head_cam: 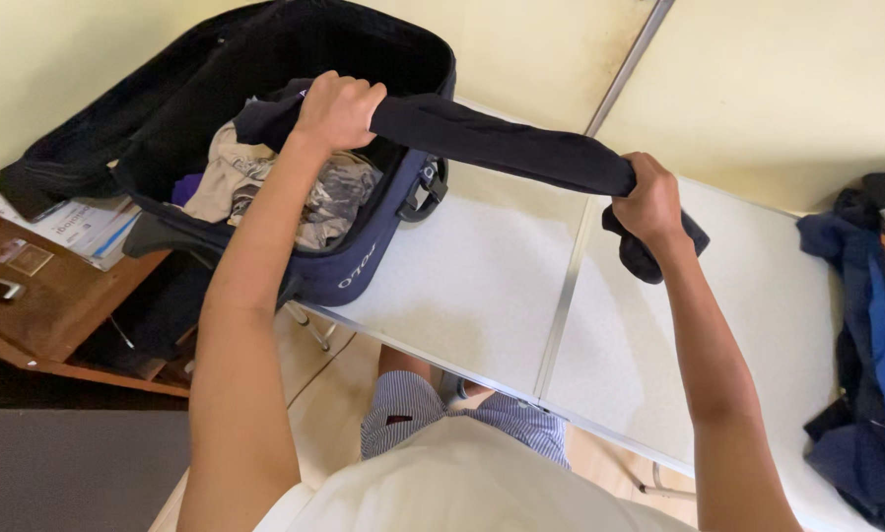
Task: The person takes items of clothing out of a suitcase, spreads them out on a table, and stacks them together.
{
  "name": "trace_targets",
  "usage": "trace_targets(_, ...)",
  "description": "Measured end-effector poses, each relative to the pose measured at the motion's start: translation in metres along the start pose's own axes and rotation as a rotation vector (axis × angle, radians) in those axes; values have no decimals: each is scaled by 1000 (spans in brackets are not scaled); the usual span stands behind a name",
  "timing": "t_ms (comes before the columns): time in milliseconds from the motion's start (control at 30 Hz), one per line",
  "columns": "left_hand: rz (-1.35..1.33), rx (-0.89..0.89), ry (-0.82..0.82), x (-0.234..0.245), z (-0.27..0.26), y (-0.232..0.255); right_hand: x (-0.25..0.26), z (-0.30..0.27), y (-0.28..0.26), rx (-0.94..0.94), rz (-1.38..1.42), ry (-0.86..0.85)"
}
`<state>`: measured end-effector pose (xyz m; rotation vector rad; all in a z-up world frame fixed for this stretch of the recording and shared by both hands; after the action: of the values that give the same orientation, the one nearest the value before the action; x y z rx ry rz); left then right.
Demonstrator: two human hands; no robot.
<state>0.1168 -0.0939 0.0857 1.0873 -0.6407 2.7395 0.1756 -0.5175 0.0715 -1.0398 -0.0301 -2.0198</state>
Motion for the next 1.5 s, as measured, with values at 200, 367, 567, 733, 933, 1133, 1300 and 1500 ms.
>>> trace_targets(200, -49, -18, 4, -5, -3, 12, -6, -31, 17, -231, 126, -278)
trace_targets(367, -48, -84, 96, 4, -3, 28, -6, -65, 14, -430, 184, -459)
trace_targets(567, 31, -195, 167, 14, -4, 40, 6, -88, 1, -541, 331, -486)
trace_targets(733, 20, -224, 125, 9, -2, 42, 8, -107, 14, -625, 433, -496)
trace_targets(933, -100, -251, 61, 1, -1, 36, 8, -121, 28, -618, 435, -484)
trace_targets(1133, -143, -305, 129, 10, 1, 42, 15, -139, 35, -636, 439, -486)
trace_targets(1300, -157, -378, 144, 13, 5, 56, 30, -154, 35, -688, 461, -456)
trace_targets(1500, -138, -459, 159, 16, 17, 73, 51, -160, 26, -727, 325, -454)
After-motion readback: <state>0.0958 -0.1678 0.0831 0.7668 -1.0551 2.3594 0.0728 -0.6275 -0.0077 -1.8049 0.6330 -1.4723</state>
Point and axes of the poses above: each hand's wrist, its own z-axis towards the middle knuckle, its own x-axis out of the back of the hand, y = z × x, the point moved 10 cm from there along z, towards the middle knuckle, and after that the axes turned 4 degrees about y, right-handed, at the moved point
